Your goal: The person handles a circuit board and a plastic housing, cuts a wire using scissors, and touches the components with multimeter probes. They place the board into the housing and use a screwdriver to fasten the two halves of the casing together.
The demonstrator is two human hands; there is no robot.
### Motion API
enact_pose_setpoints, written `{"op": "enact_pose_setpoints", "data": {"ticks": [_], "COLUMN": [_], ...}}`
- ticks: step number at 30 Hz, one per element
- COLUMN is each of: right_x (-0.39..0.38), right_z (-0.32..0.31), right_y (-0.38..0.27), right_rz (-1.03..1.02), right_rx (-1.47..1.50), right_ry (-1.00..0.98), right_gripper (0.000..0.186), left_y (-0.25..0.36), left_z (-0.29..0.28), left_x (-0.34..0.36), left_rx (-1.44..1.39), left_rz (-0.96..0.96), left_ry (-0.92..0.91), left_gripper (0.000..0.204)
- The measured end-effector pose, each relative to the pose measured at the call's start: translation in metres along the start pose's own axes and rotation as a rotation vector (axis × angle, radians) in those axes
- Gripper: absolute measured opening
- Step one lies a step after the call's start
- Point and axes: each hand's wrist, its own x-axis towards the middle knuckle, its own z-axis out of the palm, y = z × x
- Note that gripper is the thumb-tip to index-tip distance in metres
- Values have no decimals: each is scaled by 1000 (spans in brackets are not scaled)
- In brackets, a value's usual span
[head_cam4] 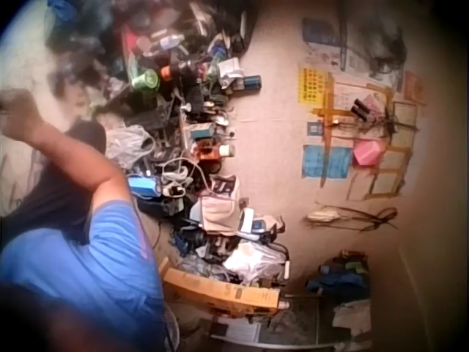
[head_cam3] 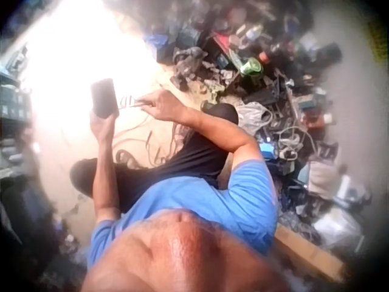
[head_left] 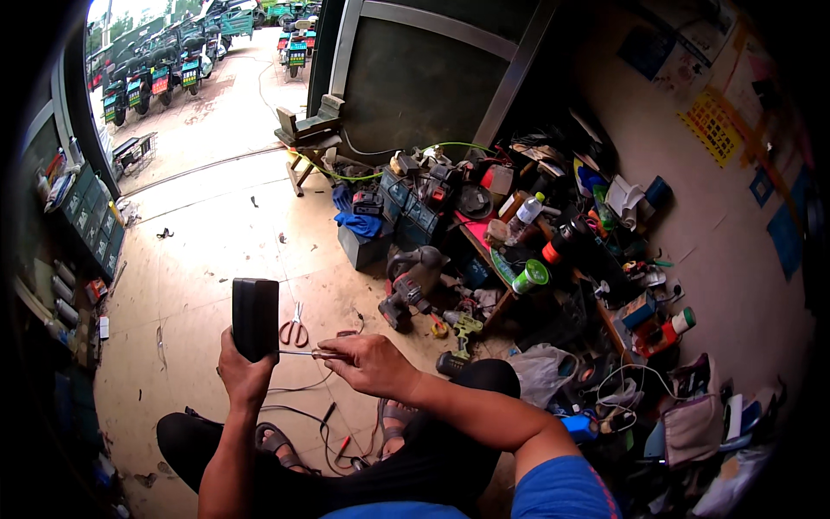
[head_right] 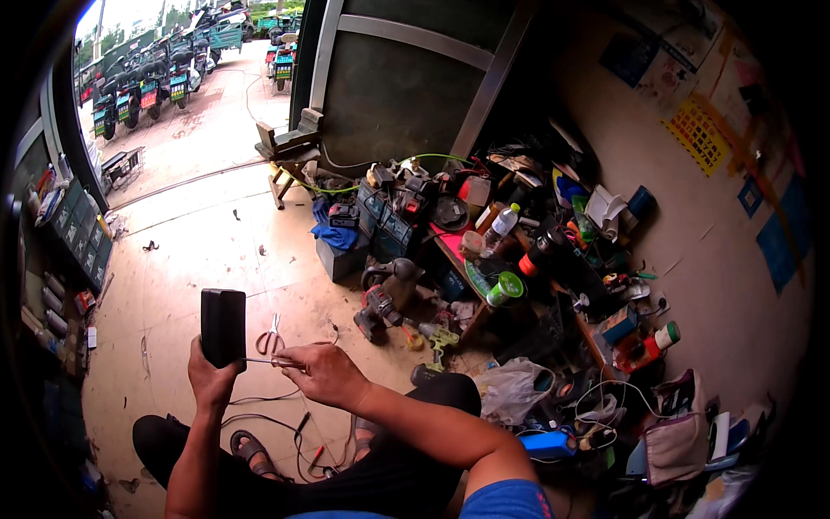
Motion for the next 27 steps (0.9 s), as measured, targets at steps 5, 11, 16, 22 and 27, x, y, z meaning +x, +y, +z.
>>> {"op": "enact_pose_setpoints", "data": {"ticks": [5, 11, 16, 22, 27], "right_x": [6, -1, 4, 0, -10], "right_z": [-7, 1, -2, 1, 5], "right_y": [1, -7, 1, -3, -5], "right_rz": [585, 28, 978, -310, -279], "right_rx": [495, -36, 859, -357, -367], "right_ry": [-236, -126, -436, -148, -212], "right_gripper": [32, 34, 36, 27, 16], "left_y": [8, 4, -4, 2, 9], "left_z": [0, 1, 2, -5, -6], "left_x": [-3, 0, 2, 0, -7], "left_rx": [18, 37, 73, 16, -30], "left_rz": [36, 6, 20, -51, 70], "left_ry": [7, 10, -38, -207, -181], "left_gripper": [67, 65, 68, 67, 65]}}
